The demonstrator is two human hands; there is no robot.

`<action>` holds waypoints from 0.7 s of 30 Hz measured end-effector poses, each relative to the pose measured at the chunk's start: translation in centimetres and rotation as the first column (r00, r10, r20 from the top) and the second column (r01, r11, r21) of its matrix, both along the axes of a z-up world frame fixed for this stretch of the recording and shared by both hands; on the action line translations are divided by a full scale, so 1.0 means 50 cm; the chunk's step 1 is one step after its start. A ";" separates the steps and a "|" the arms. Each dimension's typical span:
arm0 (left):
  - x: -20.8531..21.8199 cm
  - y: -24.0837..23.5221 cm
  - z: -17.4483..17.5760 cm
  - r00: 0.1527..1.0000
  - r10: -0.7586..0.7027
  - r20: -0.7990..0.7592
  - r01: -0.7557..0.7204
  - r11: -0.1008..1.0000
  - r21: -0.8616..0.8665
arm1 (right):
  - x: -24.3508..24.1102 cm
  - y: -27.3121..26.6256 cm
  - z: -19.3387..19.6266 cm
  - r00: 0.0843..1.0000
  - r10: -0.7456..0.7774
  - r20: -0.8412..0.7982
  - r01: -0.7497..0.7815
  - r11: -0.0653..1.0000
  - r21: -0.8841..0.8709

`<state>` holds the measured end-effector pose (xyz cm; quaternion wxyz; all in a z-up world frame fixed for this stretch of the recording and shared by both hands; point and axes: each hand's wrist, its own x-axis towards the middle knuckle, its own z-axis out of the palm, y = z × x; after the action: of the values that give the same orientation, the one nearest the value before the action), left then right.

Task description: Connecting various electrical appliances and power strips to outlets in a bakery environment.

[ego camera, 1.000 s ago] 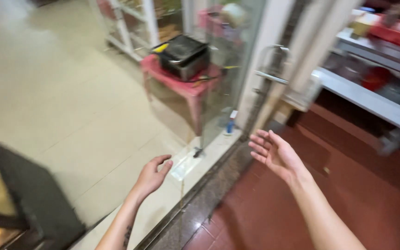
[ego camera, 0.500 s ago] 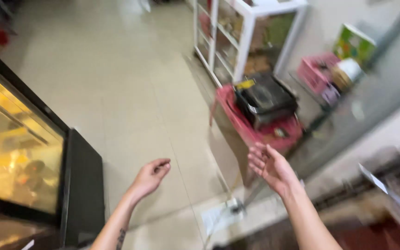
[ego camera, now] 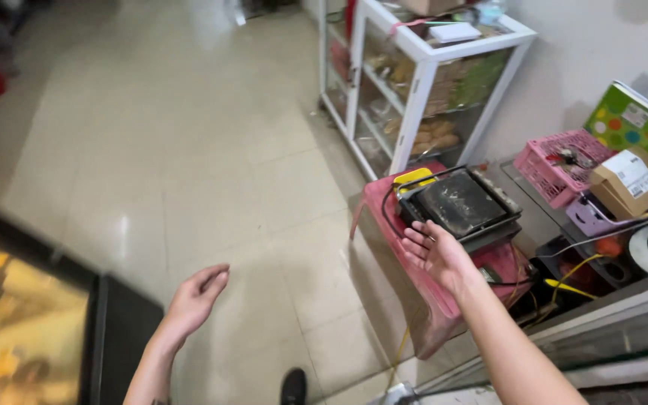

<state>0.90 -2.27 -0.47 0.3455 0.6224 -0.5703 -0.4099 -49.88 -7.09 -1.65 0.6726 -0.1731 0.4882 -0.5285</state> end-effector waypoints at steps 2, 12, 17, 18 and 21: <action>0.019 -0.107 -0.031 1.000 -0.023 -0.010 0.024 0.998 0.058 | -0.032 -0.064 -0.031 0.997 -0.070 0.009 0.070 0.997 0.016; -0.133 -0.618 0.039 0.964 -0.265 0.027 0.254 0.944 0.210 | -0.226 -0.119 -0.165 0.859 -0.510 -0.041 0.508 0.842 0.180; -0.365 -0.807 0.002 0.873 -0.487 0.003 0.474 0.851 0.228 | -0.328 -0.083 -0.211 0.725 -0.685 -0.073 0.684 0.701 0.203; -0.422 -0.837 -0.005 0.845 -0.534 0.004 0.520 0.823 0.229 | -0.356 -0.082 -0.232 0.697 -0.714 -0.068 0.711 0.675 0.196; -0.601 -0.931 -0.027 0.756 -0.655 0.004 0.638 0.738 0.220 | -0.425 -0.069 -0.285 0.644 -0.765 -0.008 0.749 0.628 0.209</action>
<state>-29.16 -48.79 -1.81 0.0921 0.4338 -0.7190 -0.5352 -71.14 -10.56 -15.89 0.4209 0.1359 0.5368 -0.7185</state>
